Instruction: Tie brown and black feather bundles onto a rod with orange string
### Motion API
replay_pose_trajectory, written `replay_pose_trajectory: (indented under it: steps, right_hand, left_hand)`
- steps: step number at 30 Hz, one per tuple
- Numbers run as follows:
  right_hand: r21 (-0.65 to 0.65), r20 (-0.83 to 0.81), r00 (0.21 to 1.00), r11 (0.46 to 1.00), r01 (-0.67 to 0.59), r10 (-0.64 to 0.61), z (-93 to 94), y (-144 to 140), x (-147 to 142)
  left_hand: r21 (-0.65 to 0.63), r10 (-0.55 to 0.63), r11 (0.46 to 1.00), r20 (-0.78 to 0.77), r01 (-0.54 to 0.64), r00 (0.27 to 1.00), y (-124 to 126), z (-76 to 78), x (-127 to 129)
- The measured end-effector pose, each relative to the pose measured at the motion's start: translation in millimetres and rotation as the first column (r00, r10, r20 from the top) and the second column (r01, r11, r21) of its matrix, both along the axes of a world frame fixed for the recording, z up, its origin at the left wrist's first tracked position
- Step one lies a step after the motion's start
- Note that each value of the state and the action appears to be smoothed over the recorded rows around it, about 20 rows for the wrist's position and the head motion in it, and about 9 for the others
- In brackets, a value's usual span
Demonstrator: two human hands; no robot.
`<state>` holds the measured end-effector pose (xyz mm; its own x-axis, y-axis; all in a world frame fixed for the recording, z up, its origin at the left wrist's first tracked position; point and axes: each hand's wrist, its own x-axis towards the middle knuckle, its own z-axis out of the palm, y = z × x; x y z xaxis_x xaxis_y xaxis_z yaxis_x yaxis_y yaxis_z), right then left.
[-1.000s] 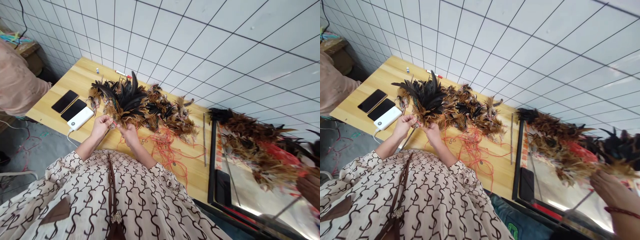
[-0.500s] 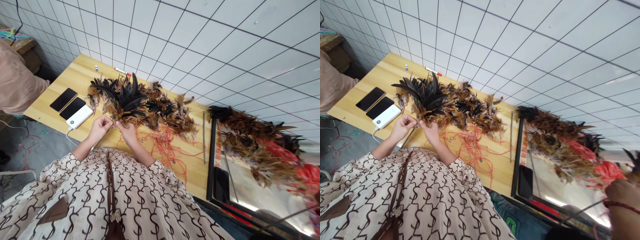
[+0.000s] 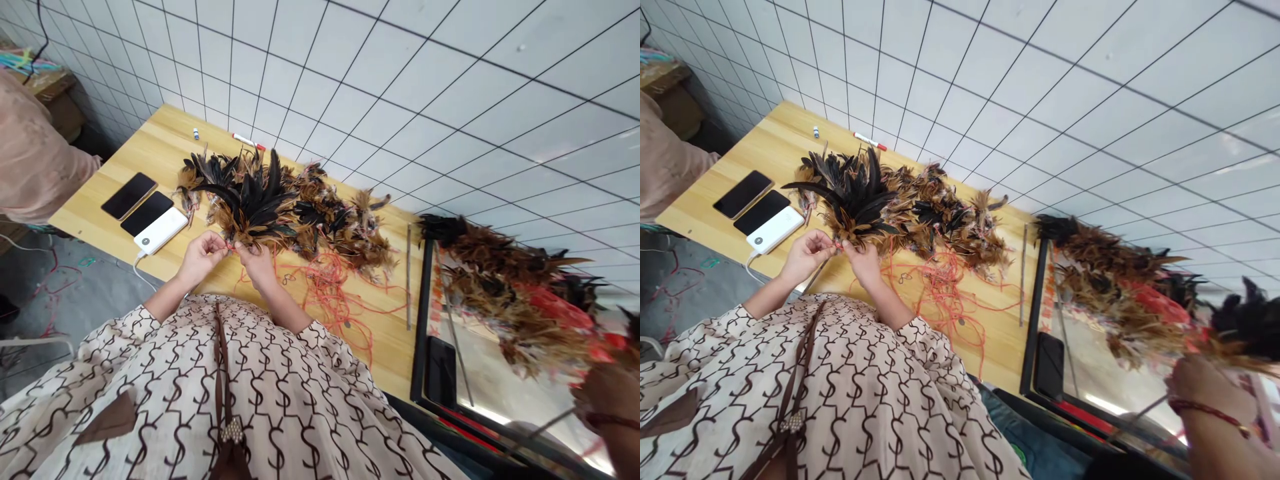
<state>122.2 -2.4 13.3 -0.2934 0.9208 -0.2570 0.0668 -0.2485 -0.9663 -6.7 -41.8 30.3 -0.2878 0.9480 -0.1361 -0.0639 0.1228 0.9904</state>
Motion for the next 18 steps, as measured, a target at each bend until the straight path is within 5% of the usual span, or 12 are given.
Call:
replay_pose_trajectory:
  steps: [5, 11, 18]
  right_hand:
    - [-0.012, -0.057, 0.996, 0.997, -0.076, 0.075, 3.6, 2.9, 5.2]
    - [0.044, 0.060, 0.985, 0.986, -0.163, 0.160, -1.5, 6.7, 9.5]
    - [0.043, 0.090, 0.989, 0.991, -0.125, 0.121, -2.0, 3.9, 9.8]
  left_hand:
    - [-0.017, 0.052, 0.999, 0.077, -0.051, 0.996, 0.7, 0.9, 1.0]
    - [-0.057, 0.095, 0.995, 0.142, -0.087, 0.985, 2.1, -1.9, 0.5]
    - [-0.075, 0.060, 0.996, 0.175, -0.048, 0.983, 1.5, -0.4, -0.2]
